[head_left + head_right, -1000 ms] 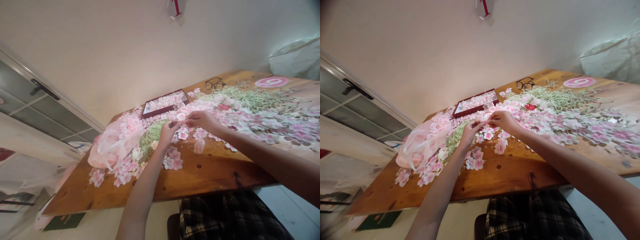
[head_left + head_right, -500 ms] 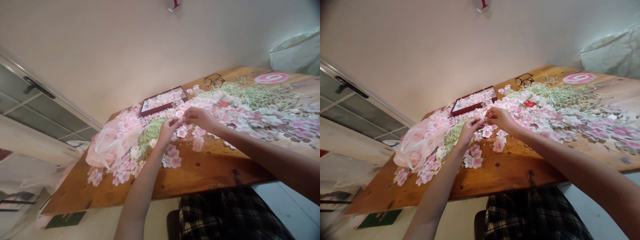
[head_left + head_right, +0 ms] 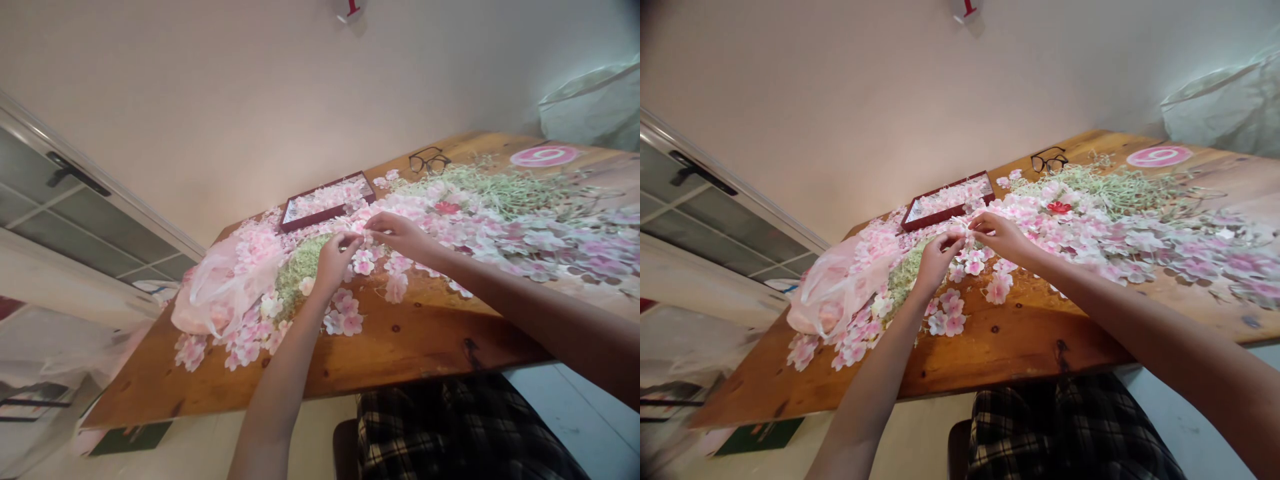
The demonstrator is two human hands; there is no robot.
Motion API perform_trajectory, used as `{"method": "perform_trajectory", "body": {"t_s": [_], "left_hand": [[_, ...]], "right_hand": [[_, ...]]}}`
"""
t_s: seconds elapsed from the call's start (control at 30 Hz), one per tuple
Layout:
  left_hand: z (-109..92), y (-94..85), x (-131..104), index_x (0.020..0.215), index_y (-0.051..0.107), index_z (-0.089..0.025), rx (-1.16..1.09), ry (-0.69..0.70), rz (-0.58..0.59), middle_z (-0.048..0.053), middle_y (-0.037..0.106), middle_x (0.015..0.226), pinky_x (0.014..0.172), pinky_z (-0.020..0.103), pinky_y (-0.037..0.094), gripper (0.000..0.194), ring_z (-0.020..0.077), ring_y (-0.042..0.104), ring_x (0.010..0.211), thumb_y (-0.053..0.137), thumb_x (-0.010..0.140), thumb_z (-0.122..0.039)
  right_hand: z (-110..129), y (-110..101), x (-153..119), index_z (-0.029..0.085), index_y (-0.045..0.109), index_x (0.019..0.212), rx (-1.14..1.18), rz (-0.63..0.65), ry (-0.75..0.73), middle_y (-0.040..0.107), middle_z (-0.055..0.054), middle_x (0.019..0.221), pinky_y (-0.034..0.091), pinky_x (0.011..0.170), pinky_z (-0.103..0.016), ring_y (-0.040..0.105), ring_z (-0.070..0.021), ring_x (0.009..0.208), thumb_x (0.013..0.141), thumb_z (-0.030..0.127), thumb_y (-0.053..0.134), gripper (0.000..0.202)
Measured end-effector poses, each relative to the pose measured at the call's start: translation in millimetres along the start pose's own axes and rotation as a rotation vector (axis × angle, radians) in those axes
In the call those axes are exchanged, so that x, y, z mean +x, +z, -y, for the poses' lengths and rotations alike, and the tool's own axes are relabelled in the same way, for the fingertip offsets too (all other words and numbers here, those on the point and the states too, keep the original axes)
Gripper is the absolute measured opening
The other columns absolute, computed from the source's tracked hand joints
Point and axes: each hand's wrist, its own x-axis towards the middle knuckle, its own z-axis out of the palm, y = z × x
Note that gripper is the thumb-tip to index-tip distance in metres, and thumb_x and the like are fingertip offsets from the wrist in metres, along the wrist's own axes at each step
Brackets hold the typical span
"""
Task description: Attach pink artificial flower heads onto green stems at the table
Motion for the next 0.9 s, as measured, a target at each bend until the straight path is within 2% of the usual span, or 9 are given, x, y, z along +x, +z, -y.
{"method": "perform_trajectory", "body": {"t_s": [0.07,0.13,0.23,0.33,0.47,0.73,0.8,0.83,0.9], "left_hand": [[-1,-0.3,-1,0.079,0.059,-0.018,0.097,0.058,0.013,0.004,0.06,0.079,0.066,0.025,0.039,0.02,0.0143,0.053,0.072,0.049,0.071,-0.033],[-3,-0.4,-1,0.079,0.06,-0.019,0.177,0.12,0.028,0.004,0.059,0.081,0.065,0.024,0.038,0.019,0.0144,0.052,0.072,0.05,0.071,-0.033],[-7,-1.1,-2,0.078,0.061,-0.02,0.215,0.168,0.049,0.004,0.06,0.082,0.064,0.023,0.037,0.017,0.0138,0.051,0.072,0.051,0.071,-0.032],[-9,-2.8,-1,0.077,0.061,-0.019,0.161,0.139,0.029,0.003,0.06,0.081,0.065,0.023,0.037,0.019,0.0137,0.052,0.072,0.049,0.072,-0.033],[-8,-3.1,-1,0.074,0.06,-0.017,0.084,0.076,0.009,0.004,0.06,0.079,0.067,0.024,0.038,0.021,0.014,0.052,0.072,0.05,0.07,-0.034],[-3,-3.0,0,0.078,0.056,-0.016,0.083,-0.002,0.04,0.004,0.059,0.08,0.066,0.024,0.039,0.025,0.0132,0.052,0.073,0.047,0.071,-0.039],[-4,-9.1,1,0.08,0.055,-0.017,0.097,-0.032,0.15,0.004,0.058,0.083,0.065,0.024,0.04,0.025,0.013,0.053,0.074,0.047,0.071,-0.039],[-5,-12.3,1,0.081,0.055,-0.018,0.107,-0.053,0.256,0.003,0.058,0.085,0.064,0.024,0.04,0.024,0.013,0.053,0.075,0.048,0.07,-0.038],[-5,-16.6,1,0.083,0.056,-0.019,0.126,-0.087,0.562,0.003,0.058,0.088,0.064,0.024,0.041,0.024,0.013,0.054,0.075,0.053,0.067,-0.036]], "right_hand": [[5,-1,-2,0.017,0.051,0.091,-0.094,0.009,-0.043,0.055,-0.007,0.097,0.042,0.076,-0.027,0.051,-0.0161,0.09,0.073,0.033,0.05,0.023],[8,-1,-3,0.019,0.051,0.096,-0.12,0.095,-0.074,0.053,-0.007,0.103,0.04,0.078,-0.026,0.048,-0.0163,0.095,0.072,0.036,0.051,0.029],[9,-2,-2,0.018,0.052,0.096,-0.128,0.2,-0.031,0.057,-0.005,0.09,0.042,0.067,-0.025,0.053,-0.0152,0.082,0.071,0.036,0.053,0.03],[8,-4,0,0.017,0.055,0.085,-0.068,0.182,0.099,0.059,-0.004,0.075,0.04,0.057,-0.023,0.054,-0.0135,0.069,0.07,0.032,0.054,0.021],[12,-6,-1,0.017,0.054,0.071,0.098,0.164,0.214,0.06,-0.003,0.076,0.04,0.061,-0.023,0.054,-0.0128,0.072,0.067,0.023,0.056,0.008],[20,-8,-5,0.015,0.053,0.06,0.086,0.128,0.282,0.052,0.0,0.06,0.036,0.056,-0.023,0.047,-0.0103,0.058,0.063,0.029,0.059,0.015],[15,-9,-4,0.015,0.053,0.059,0.097,0.094,0.286,0.051,0.0,0.06,0.036,0.056,-0.023,0.047,-0.0101,0.058,0.063,0.03,0.059,0.016],[12,-10,-3,0.016,0.053,0.059,0.109,0.071,0.284,0.051,-0.001,0.061,0.036,0.056,-0.024,0.047,-0.0103,0.059,0.063,0.031,0.059,0.017],[6,-12,-1,0.016,0.053,0.059,0.127,0.031,0.284,0.052,-0.002,0.064,0.037,0.057,-0.024,0.047,-0.011,0.061,0.063,0.032,0.06,0.018]]}}
